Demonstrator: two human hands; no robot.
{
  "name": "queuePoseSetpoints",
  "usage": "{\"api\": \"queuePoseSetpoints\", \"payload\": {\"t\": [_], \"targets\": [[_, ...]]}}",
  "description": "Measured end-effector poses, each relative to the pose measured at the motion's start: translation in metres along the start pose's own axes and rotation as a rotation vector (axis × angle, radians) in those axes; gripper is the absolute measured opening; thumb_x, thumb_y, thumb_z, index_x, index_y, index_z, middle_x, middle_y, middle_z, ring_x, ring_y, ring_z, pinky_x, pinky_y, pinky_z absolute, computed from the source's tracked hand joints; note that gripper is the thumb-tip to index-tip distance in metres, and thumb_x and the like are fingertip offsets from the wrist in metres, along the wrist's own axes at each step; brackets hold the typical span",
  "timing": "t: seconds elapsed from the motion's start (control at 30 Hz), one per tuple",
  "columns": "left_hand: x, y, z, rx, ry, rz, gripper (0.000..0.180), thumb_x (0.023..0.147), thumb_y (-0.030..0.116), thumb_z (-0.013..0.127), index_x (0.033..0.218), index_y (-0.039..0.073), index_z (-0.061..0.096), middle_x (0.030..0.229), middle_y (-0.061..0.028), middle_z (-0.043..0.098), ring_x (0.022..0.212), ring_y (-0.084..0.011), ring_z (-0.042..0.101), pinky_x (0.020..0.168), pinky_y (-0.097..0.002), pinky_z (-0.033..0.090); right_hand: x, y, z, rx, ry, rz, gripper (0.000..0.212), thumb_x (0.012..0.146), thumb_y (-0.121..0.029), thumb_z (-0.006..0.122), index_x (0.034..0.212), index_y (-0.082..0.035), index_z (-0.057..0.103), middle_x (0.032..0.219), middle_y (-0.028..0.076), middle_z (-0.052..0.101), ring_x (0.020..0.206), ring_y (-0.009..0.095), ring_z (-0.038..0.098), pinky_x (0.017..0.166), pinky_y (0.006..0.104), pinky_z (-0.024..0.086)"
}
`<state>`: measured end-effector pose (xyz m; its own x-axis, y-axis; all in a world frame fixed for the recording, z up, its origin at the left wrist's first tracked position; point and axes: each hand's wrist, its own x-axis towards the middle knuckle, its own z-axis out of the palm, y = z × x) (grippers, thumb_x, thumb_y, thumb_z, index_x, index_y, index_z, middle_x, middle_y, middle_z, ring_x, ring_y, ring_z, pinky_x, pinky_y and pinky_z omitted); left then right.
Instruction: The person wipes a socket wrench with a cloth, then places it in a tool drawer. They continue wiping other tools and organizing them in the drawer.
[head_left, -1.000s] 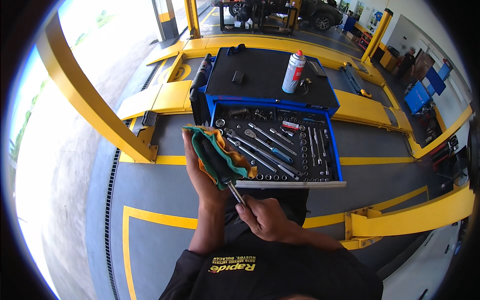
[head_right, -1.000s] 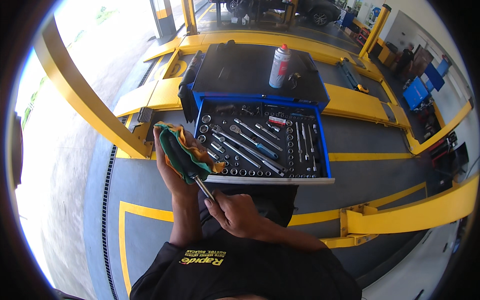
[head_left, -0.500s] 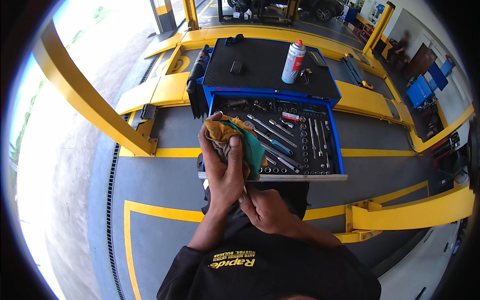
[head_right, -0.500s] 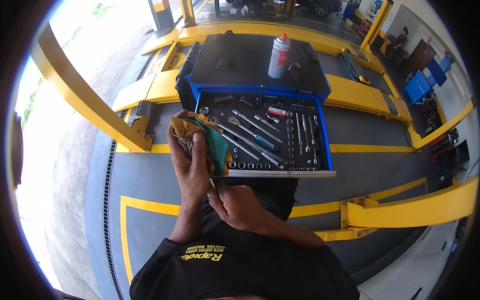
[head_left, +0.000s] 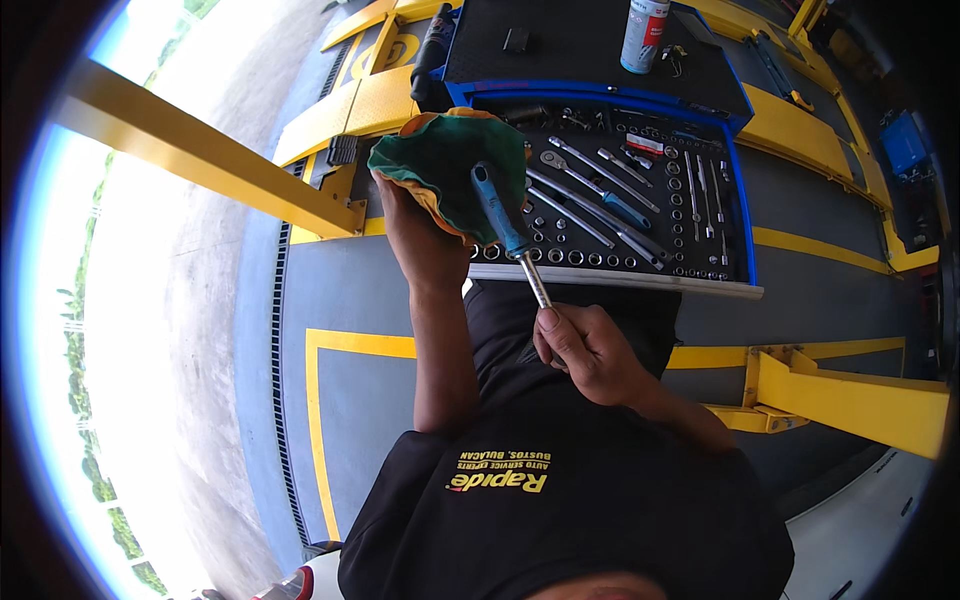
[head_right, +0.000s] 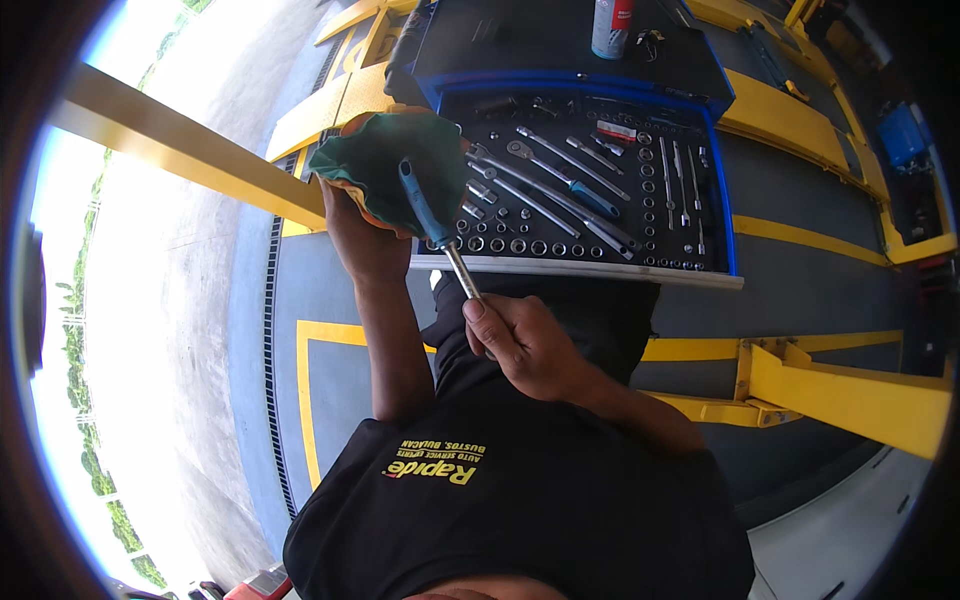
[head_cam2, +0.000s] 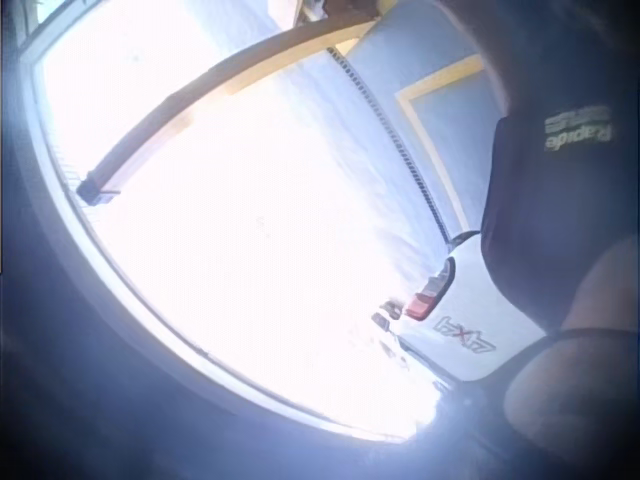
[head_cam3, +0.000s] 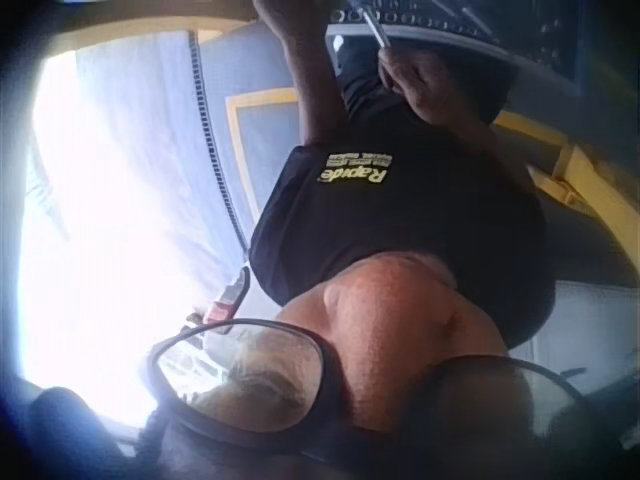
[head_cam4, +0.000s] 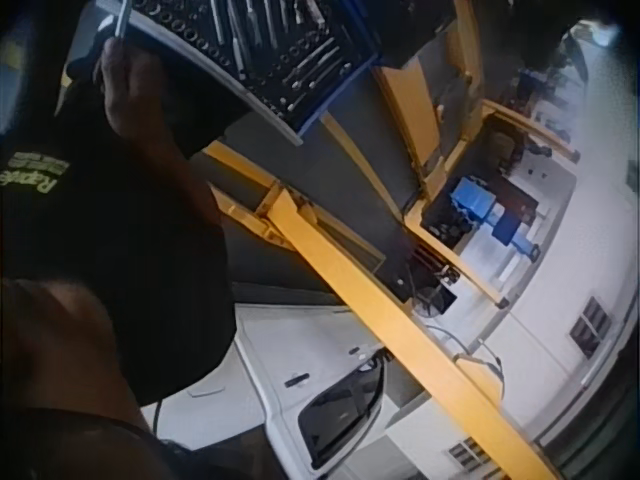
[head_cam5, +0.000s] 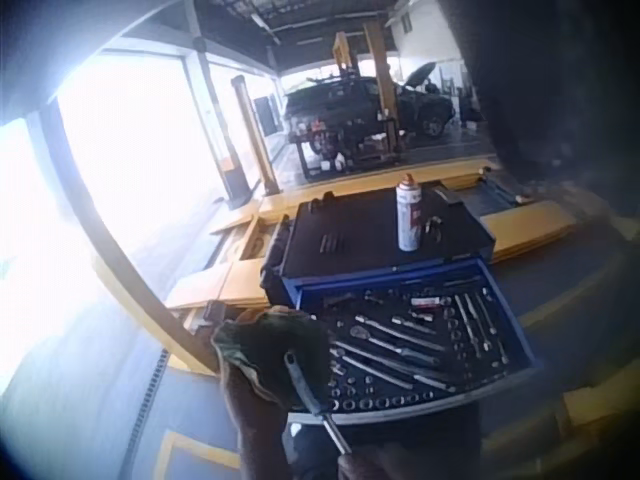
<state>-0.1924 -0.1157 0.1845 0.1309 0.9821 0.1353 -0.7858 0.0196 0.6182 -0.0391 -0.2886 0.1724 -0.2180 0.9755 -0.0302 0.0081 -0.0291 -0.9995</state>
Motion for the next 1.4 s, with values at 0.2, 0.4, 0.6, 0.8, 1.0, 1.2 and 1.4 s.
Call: {"api": "queuePoseSetpoints", "payload": {"t": [0.2, 0.4, 0.6, 0.8, 1.0, 1.2, 1.4], "targets": [[-0.047, -0.059, 0.035, 0.329, -0.246, 0.001, 0.054, 0.114, 0.029, 0.057, 0.161, 0.006, 0.044, 0.142, -0.0119, 0.061, 0.132, -0.0230, 0.060, 0.110, -0.0417, 0.053, 0.006, 0.010, -0.002, -0.072, 0.255, -0.128, 0.047, 0.117, -0.031, 0.051, 0.082, -0.001, 0.062, 0.058, 0.008, 0.054, 0.054, 0.021, 0.055, 0.059, 0.0392, 0.044], [-0.041, -0.071, 0.039, 0.511, -0.059, 0.067, 0.039, 0.115, 0.018, 0.062, 0.148, 0.005, 0.048, 0.116, -0.0038, 0.063, 0.099, -0.0063, 0.060, 0.085, -0.0232, 0.052, 0.000, 0.026, 0.001, -0.490, 0.312, -0.180, 0.037, 0.114, -0.028, 0.058, 0.090, -0.002, 0.066, 0.060, 0.014, 0.063, 0.054, 0.037, 0.065, 0.056, 0.0489, 0.050], [-0.033, -0.029, 0.020, 0.503, 0.179, 0.072, 0.042, 0.117, 0.044, 0.051, 0.127, 0.004, 0.062, 0.103, -0.0087, 0.070, 0.085, -0.0142, 0.069, 0.078, -0.0296, 0.059, -0.007, 0.008, 0.015, -0.500, 0.169, -0.196, 0.027, 0.112, -0.022, 0.060, 0.095, -0.002, 0.065, 0.056, 0.013, 0.058, 0.047, 0.034, 0.061, 0.049, 0.0456, 0.046], [-0.014, -0.015, 0.009, 0.196, -0.223, -0.074, 0.055, 0.116, 0.051, 0.042, 0.130, 0.002, 0.062, 0.101, -0.0141, 0.075, 0.083, -0.0243, 0.076, 0.073, -0.0356, 0.065, -0.007, 0.015, 0.010, -0.270, 0.090, -0.157, 0.038, 0.115, -0.029, 0.055, 0.092, -0.002, 0.066, 0.061, 0.013, 0.064, 0.051, 0.033, 0.064, 0.053, 0.0465, 0.048], [-0.032, -0.045, 0.004, -0.267, -0.146, -0.173, 0.062, 0.113, 0.046, 0.048, 0.162, 0.008, 0.045, 0.148, -0.0153, 0.061, 0.139, -0.0333, 0.061, 0.124, -0.0527, 0.043, -0.002, 0.013, 0.000, -0.053, 0.164, -0.113, 0.041, 0.117, -0.028, 0.052, 0.088, 0.000, 0.062, 0.060, 0.011, 0.061, 0.053, 0.024, 0.064, 0.058, 0.0428, 0.049], [-0.048, -0.069, 0.040, 0.336, -0.080, -0.062, 0.058, 0.114, 0.018, 0.059, 0.166, 0.006, 0.035, 0.143, -0.0119, 0.059, 0.121, -0.0161, 0.064, 0.099, -0.0319, 0.057, 0.001, 0.018, 0.008, -0.192, 0.295, -0.129, 0.039, 0.116, -0.026, 0.054, 0.088, 0.000, 0.062, 0.061, 0.012, 0.061, 0.053, 0.027, 0.064, 0.056, 0.0419, 0.048], [-0.034, -0.054, 0.035, 0.375, 0.042, -0.004, 0.023, 0.117, 0.031, 0.059, 0.118, 0.009, 0.062, 0.093, 0.0062, 0.061, 0.078, -0.0006, 0.051, 0.069, -0.0216, 0.043, -0.001, 0.015, 0.010, -0.209, 0.224, -0.106, 0.040, 0.116, -0.026, 0.055, 0.086, 0.000, 0.060, 0.063, 0.011, 0.060, 0.052, 0.025, 0.061, 0.054, 0.0400, 0.045]]}}
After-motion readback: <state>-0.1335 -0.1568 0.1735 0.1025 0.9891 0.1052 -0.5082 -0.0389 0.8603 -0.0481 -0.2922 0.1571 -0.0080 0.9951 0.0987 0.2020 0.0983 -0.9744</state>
